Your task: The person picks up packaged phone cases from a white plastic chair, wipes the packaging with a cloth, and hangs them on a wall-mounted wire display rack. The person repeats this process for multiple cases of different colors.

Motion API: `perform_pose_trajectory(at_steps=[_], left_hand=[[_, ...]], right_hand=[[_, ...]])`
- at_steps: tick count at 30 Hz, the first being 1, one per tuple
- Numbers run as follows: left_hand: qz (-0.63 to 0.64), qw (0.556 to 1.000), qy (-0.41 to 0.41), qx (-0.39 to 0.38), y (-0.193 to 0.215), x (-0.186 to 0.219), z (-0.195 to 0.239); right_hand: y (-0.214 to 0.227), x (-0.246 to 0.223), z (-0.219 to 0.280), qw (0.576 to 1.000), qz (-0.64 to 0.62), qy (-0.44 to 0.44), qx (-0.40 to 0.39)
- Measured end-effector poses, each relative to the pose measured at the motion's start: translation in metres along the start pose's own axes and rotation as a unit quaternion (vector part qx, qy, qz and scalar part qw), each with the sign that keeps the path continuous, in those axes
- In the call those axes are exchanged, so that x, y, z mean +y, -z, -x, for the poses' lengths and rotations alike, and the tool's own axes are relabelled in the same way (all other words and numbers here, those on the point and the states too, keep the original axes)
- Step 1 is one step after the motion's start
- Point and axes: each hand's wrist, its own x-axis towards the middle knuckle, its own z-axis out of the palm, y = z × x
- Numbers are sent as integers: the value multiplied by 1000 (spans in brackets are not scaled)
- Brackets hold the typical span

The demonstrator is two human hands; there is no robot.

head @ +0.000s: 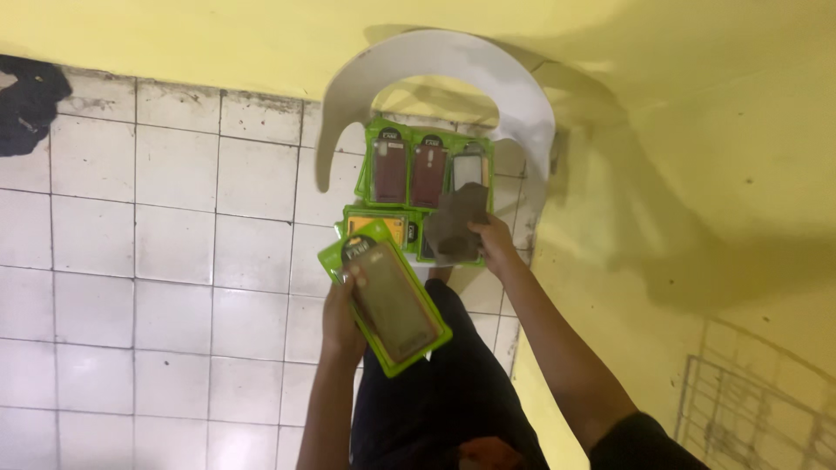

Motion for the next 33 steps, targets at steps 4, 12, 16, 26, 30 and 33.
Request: perform_pose_trajectory(at_steps=[4,12,16,26,30,33], left_hand=[[-67,996,-13,49,-21,-22,-18],[-104,990,28,90,-31,-51,-30],[-132,987,7,87,-30,-39,-14],[-66,986,-154,20,31,3,76],[-81,970,-229,-19,80,29,124],[-91,954,-285,-27,130,45,168]], right_hand=[[-7,30,-91,997,-9,-72,11],[-8,88,-156,984,171,46,6],[-7,68,-143,945,302,118,45],[-77,-33,87,972,118,43,-197],[-153,-62,217,915,237,150,-292],[-223,-55,291,871,304,230,-310]])
